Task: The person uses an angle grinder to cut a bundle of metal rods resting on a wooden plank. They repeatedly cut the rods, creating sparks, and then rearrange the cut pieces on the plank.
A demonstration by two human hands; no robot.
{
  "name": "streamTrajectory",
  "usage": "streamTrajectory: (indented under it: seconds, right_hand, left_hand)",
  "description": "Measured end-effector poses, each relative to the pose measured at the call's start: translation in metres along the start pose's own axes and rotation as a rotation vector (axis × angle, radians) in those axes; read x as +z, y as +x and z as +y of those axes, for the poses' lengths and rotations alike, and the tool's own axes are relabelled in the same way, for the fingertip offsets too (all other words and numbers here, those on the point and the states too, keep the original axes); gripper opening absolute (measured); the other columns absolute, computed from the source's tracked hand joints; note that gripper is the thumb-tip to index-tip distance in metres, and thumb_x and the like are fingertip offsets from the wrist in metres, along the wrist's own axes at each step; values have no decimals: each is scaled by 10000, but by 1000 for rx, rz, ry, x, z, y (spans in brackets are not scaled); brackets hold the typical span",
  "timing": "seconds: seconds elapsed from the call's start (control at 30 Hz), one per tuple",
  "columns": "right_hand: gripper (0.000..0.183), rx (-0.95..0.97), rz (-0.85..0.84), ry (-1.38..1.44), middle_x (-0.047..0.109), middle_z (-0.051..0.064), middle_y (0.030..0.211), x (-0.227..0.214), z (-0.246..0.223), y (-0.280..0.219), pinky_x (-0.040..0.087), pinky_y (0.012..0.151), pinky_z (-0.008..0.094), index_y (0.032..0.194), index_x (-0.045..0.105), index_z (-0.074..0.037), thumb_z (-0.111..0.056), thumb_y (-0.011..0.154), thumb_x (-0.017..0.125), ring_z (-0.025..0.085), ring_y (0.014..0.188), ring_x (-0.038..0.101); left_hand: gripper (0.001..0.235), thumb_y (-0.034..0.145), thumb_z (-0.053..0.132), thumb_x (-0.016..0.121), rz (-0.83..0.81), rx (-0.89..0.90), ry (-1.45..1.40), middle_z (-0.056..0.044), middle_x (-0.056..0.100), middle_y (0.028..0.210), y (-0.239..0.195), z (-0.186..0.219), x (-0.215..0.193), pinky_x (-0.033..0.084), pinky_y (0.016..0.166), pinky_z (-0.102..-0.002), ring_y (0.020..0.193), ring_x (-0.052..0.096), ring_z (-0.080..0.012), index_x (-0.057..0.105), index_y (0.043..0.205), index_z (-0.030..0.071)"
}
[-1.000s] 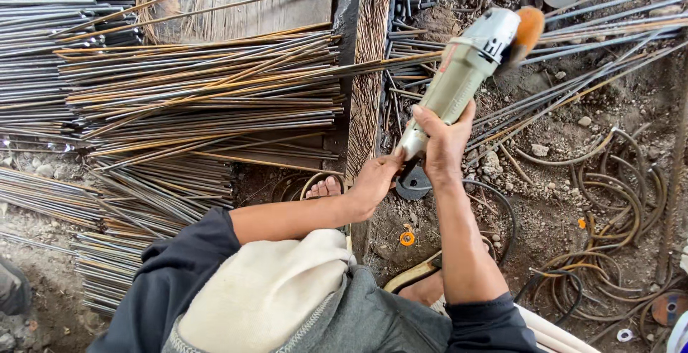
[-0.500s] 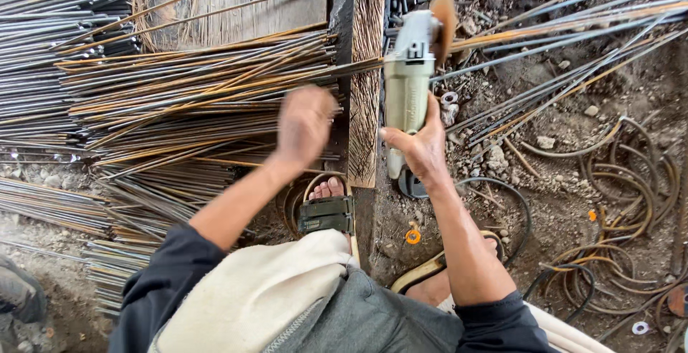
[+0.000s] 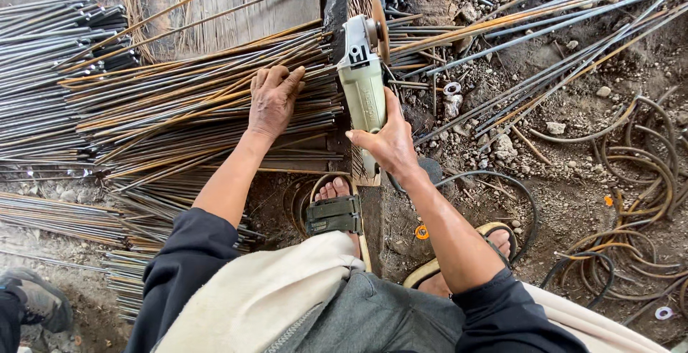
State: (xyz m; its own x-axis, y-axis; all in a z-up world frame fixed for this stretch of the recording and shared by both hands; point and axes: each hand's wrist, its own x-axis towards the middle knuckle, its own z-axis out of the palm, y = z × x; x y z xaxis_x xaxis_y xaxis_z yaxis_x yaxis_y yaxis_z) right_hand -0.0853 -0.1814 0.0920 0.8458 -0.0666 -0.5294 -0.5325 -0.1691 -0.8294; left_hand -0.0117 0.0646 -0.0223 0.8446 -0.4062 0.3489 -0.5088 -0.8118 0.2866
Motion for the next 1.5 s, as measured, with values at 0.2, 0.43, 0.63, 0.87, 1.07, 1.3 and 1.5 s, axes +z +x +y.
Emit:
streamTrajectory:
  seconds: [0.2,0.43,0.63,0.87,1.07,1.3,1.5]
  right_hand:
    - [956,21,-12,-40,576,338,1126,2,2,3,402,940,597,1421,300,-109,-274,617,790,526,1049,556]
    - [952,18,-12,-43,588,326,1113,4,7,3,398,943,601,1424,294,-113,-257,627,794,515,1054,560]
    - [957,7,-14,-18,595,307,1121,4,12,6,392,956,591,1419,306,-120,-266,615,804,499,1069,561]
    - [973,14,-33,-26,584,308,1138,1,10,5,387,957,601,1415,310,-124,-298,598,811,499,1079,554]
    - [1008,47,-37,-5,543,335,1183,-4,6,0,367,992,591,1418,308,-109,-314,576,824,519,1115,517]
    - [1011,64,-32,-18,517,339,1213,-2,3,0,359,1000,586,1421,312,-109,-334,576,820,525,1146,486]
    - [1008,17,-25,19,505,368,1212,1,7,2,348,991,602,1414,309,-76,-319,579,820,543,1148,475]
  left_hand:
    - [160,945,316,575,39,-57,-49,-12,505,909,6,9,-3,408,777,-336,888,497,-221,654,1030,206]
    - [148,946,315,577,50,-76,-65,-9,505,888,9,13,-7,404,763,-332,875,503,-217,657,990,199]
    - [152,945,322,577,63,-68,-72,-13,505,886,9,14,-7,402,758,-324,871,502,-223,650,978,193]
    - [150,943,341,573,83,-76,-33,-4,500,862,7,14,-6,399,739,-321,851,503,-221,645,967,211]
    - [135,945,326,553,79,42,114,-1,487,835,14,13,-10,430,663,-319,780,498,-211,619,973,211]
    - [117,845,213,557,55,309,332,3,537,816,13,-8,2,483,523,-259,705,538,-172,614,939,174]
    - [116,898,121,478,46,348,361,-76,577,861,12,-11,5,505,736,-320,804,599,-227,581,946,96]
